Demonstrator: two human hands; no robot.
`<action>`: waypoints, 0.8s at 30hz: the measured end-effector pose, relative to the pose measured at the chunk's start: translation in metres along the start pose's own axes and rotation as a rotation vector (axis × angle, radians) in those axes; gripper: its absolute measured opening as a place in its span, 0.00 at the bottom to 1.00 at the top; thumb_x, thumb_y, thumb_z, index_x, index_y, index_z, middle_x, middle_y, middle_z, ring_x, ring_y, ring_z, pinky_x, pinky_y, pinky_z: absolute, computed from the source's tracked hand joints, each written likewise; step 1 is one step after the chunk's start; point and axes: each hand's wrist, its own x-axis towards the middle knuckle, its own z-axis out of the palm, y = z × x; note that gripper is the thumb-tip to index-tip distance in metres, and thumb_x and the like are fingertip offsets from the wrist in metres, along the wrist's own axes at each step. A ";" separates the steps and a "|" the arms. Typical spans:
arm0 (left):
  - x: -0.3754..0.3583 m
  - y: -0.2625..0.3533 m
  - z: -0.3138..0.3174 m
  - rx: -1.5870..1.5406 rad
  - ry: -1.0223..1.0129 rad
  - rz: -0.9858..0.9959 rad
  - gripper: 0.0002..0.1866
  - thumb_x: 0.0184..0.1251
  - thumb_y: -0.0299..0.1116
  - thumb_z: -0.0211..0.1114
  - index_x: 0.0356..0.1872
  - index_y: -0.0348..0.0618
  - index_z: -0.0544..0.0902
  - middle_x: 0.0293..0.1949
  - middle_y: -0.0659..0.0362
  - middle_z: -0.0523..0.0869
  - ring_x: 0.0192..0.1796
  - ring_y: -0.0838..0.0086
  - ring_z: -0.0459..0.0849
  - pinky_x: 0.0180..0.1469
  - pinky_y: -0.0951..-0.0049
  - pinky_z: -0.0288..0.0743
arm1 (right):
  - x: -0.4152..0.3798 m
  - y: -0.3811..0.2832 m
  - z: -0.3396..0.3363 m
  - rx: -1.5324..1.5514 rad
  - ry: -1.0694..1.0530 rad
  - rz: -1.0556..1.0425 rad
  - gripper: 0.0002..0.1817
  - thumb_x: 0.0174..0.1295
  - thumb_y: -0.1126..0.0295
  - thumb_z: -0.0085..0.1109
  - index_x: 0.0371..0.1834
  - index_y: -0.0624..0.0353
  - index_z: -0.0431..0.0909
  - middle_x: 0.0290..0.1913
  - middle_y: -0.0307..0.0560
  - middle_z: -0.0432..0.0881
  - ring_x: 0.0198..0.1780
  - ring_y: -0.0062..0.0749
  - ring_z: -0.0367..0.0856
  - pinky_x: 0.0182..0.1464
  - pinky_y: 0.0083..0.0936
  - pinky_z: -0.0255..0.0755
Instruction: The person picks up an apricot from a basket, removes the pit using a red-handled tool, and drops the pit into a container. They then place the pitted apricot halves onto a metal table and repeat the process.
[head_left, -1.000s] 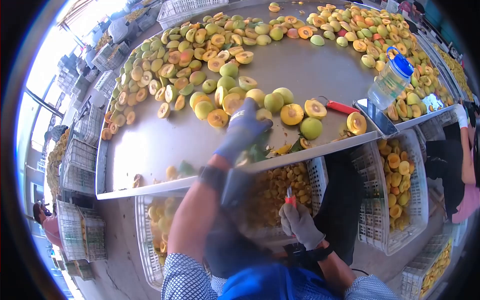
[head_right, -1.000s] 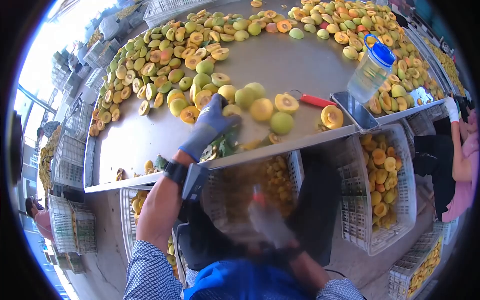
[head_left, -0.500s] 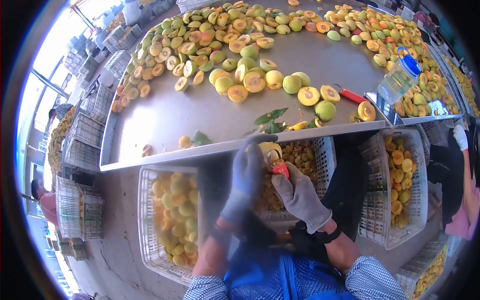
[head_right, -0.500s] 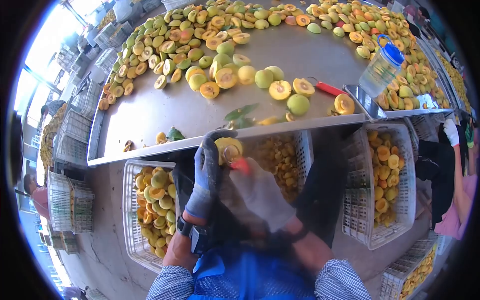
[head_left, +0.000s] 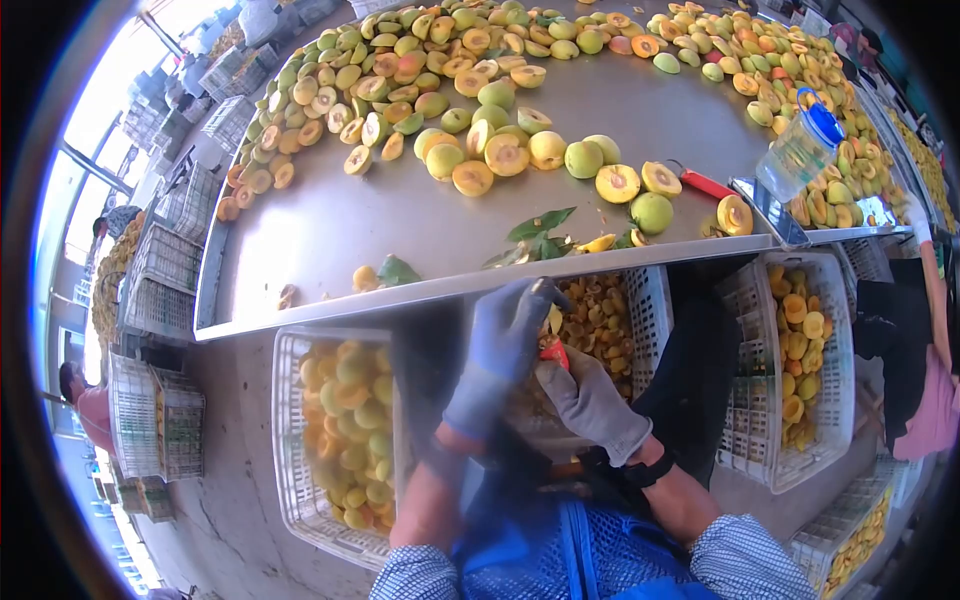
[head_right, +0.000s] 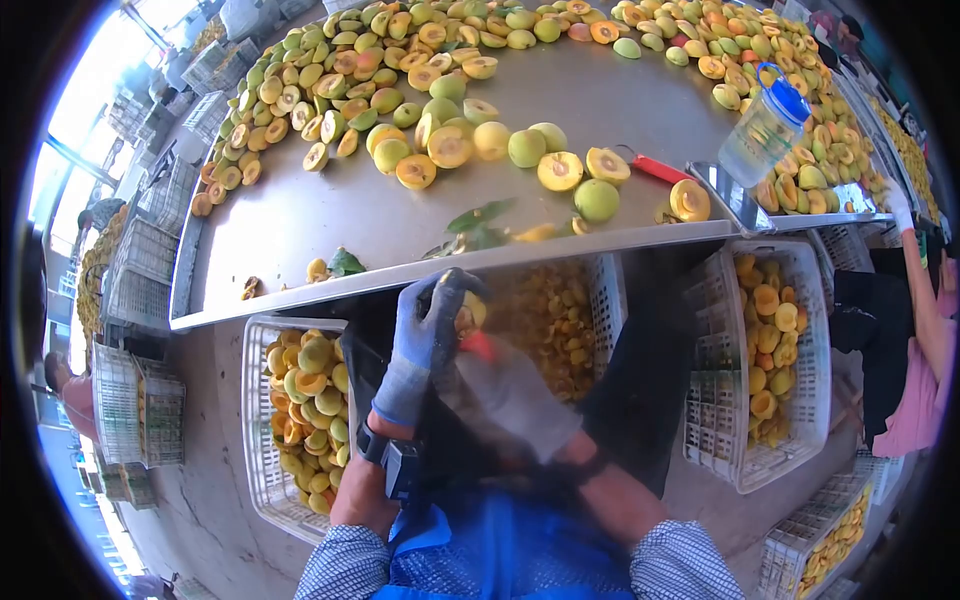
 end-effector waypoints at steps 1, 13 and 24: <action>0.002 0.001 -0.003 0.087 -0.071 -0.031 0.18 0.76 0.39 0.52 0.34 0.36 0.84 0.29 0.62 0.83 0.32 0.82 0.77 0.38 0.79 0.72 | 0.001 0.002 0.001 0.097 -0.007 0.098 0.20 0.66 0.54 0.55 0.48 0.61 0.76 0.38 0.54 0.81 0.42 0.40 0.81 0.46 0.32 0.72; -0.010 -0.023 0.008 -0.347 -0.002 -0.021 0.25 0.76 0.48 0.48 0.35 0.34 0.83 0.29 0.58 0.84 0.35 0.76 0.81 0.41 0.75 0.74 | -0.008 -0.007 0.002 0.406 -0.060 0.191 0.19 0.73 0.54 0.47 0.39 0.60 0.76 0.26 0.31 0.74 0.30 0.17 0.69 0.34 0.21 0.66; 0.004 -0.001 -0.016 0.035 -0.421 -0.224 0.20 0.69 0.43 0.58 0.29 0.32 0.83 0.27 0.61 0.83 0.32 0.80 0.77 0.38 0.78 0.72 | -0.018 0.015 0.004 0.367 -0.244 0.267 0.21 0.74 0.54 0.42 0.49 0.61 0.75 0.36 0.39 0.78 0.40 0.21 0.74 0.44 0.23 0.69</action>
